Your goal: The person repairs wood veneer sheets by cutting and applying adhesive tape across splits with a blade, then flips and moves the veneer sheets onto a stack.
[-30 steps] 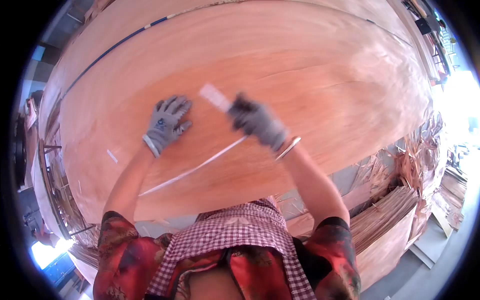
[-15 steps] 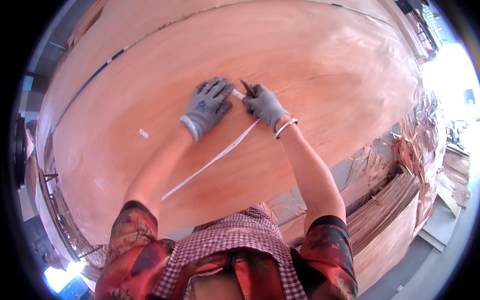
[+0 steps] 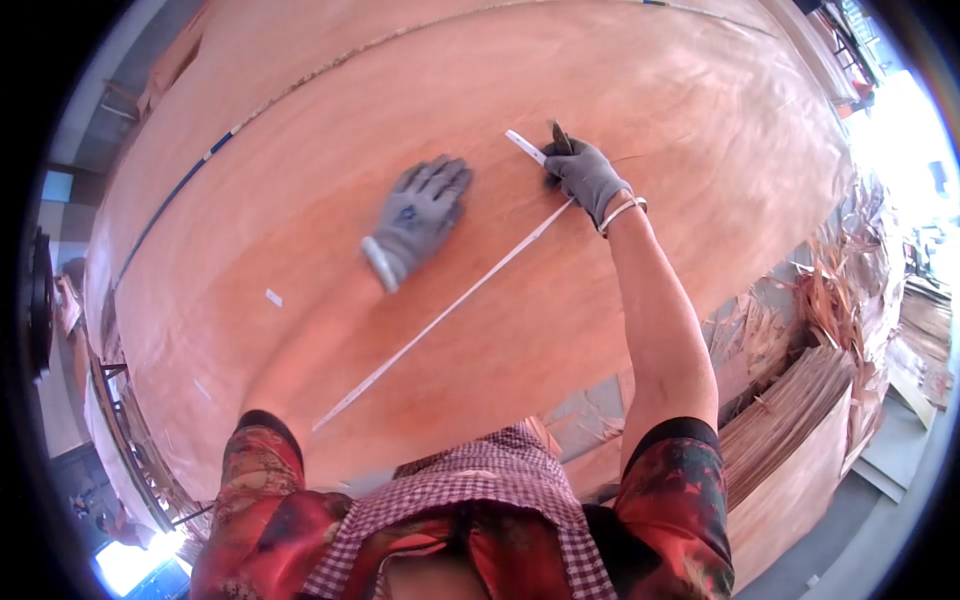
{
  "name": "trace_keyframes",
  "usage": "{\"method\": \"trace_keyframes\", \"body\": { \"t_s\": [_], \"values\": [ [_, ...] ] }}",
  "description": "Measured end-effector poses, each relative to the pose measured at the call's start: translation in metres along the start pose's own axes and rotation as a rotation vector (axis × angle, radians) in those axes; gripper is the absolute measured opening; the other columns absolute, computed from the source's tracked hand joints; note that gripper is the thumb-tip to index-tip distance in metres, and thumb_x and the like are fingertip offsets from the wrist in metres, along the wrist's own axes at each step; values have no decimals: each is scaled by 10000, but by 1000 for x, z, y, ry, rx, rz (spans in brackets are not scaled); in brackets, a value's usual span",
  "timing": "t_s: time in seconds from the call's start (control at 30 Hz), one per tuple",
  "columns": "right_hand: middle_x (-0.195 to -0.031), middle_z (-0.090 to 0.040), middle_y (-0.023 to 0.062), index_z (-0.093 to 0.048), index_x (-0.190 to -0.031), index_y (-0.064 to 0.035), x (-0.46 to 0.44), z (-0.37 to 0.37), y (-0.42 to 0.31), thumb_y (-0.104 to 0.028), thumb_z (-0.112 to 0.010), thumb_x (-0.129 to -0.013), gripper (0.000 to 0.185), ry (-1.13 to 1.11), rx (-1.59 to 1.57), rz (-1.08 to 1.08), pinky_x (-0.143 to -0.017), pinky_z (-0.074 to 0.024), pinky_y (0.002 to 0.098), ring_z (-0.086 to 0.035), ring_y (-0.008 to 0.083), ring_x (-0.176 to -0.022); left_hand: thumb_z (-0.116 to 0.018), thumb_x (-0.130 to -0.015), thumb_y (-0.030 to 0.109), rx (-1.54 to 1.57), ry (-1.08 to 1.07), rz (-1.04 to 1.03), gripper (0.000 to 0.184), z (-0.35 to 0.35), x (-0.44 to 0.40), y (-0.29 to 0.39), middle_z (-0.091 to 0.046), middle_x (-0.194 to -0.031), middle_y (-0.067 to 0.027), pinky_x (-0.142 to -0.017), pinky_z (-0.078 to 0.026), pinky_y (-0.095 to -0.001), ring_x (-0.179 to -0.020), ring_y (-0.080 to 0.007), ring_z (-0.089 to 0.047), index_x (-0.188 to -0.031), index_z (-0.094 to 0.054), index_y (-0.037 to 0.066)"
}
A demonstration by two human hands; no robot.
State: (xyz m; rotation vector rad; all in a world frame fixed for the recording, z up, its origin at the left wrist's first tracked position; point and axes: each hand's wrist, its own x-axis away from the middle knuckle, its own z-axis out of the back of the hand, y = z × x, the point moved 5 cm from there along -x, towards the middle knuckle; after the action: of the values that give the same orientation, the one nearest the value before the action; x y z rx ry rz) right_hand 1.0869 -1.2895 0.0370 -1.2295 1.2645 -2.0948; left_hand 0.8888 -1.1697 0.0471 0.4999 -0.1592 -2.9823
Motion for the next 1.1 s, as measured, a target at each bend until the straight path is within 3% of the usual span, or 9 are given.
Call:
{"method": "trace_keyframes", "body": {
  "t_s": [0.17, 0.33, 0.47, 0.57, 0.63, 0.83, 0.9, 0.97, 1.1],
  "values": [
    [-671, -578, 35, -603, -970, -20, -20, 3, 27, -79, -579, -837, 147, 16, -117, 106, -537, -435, 240, -540, 115, -572, -495, -900, 298, 26, 40, -62, 470, -42, -70, 22, -465, -1355, -130, -1081, -261, -426, -1280, -273, -400, -1295, -480, 43],
    [-693, -604, 53, -585, -1046, 11, 11, -4, 26, -128, -614, -836, 254, 128, 48, 50, -481, -438, 266, -549, 109, -548, -442, -922, 359, -62, -176, 22, 461, -50, -77, 21, -404, -1425, -29, -1083, -236, -425, -1312, -206, -363, -1345, -460, 177],
    [-709, -619, 51, -594, -1107, -7, 53, -9, 13, -141, -604, -848, 291, -4, 91, 0, -439, -407, 252, -524, 100, -517, -445, -923, 349, -65, -190, 15, 452, -50, -79, 23, -407, -1423, -38, -1062, -261, -457, -1308, -219, -370, -1333, -474, 161],
    [-720, -626, 46, -607, -1097, -43, 40, 65, 19, -153, -595, -857, 265, 152, -302, 37, -425, -372, 233, -494, 92, -494, -473, -906, 284, -135, -183, 14, 422, -44, -85, 32, -476, -1359, -69, -1042, -294, -435, -1260, -257, -422, -1301, -503, 139],
    [-724, -631, 49, -592, -1104, -64, 23, 118, 38, -159, -588, -860, 262, 232, -247, 67, -420, -343, 218, -470, 85, -478, -466, -901, 248, -158, -60, -80, 416, -51, -97, 50, -490, -1341, -94, -1053, -302, -426, -1251, -265, -436, -1279, -508, 79],
    [-658, -575, 44, -572, -911, -21, 6, 140, 63, -110, -589, -844, 113, 246, -180, 90, -491, -402, 250, -520, 120, -544, -499, -869, 208, 103, 112, -245, 432, -83, -167, 128, -499, -1320, -147, -1068, -299, -417, -1241, -288, -452, -1255, -507, 13],
    [-652, -560, 26, -571, -925, -7, 17, 139, 51, -95, -586, -835, 126, 302, -89, 65, -514, -430, 255, -515, 121, -544, -509, -882, 245, 149, 64, -243, 441, -102, -184, 135, -486, -1340, -121, -1073, -286, -413, -1264, -269, -426, -1279, -501, 52],
    [-709, -620, 81, -580, -1067, 14, 4, 146, 69, -171, -638, -803, 327, 383, 20, -64, -542, -459, 266, -583, 148, -593, -501, -894, 270, 162, -37, -196, 442, -107, -183, 138, -480, -1348, -106, -1077, -277, -410, -1279, -258, -409, -1294, -498, 81],
    [-713, -621, 94, -584, -941, 11, 11, 151, 93, -182, -644, -803, 245, 408, 74, -104, -529, -463, 279, -601, 155, -582, -434, -925, 360, 102, -188, -208, 463, -101, -188, 136, -418, -1411, -61, -1089, -248, -381, -1327, -219, -346, -1340, -464, 158]
  ]
}}
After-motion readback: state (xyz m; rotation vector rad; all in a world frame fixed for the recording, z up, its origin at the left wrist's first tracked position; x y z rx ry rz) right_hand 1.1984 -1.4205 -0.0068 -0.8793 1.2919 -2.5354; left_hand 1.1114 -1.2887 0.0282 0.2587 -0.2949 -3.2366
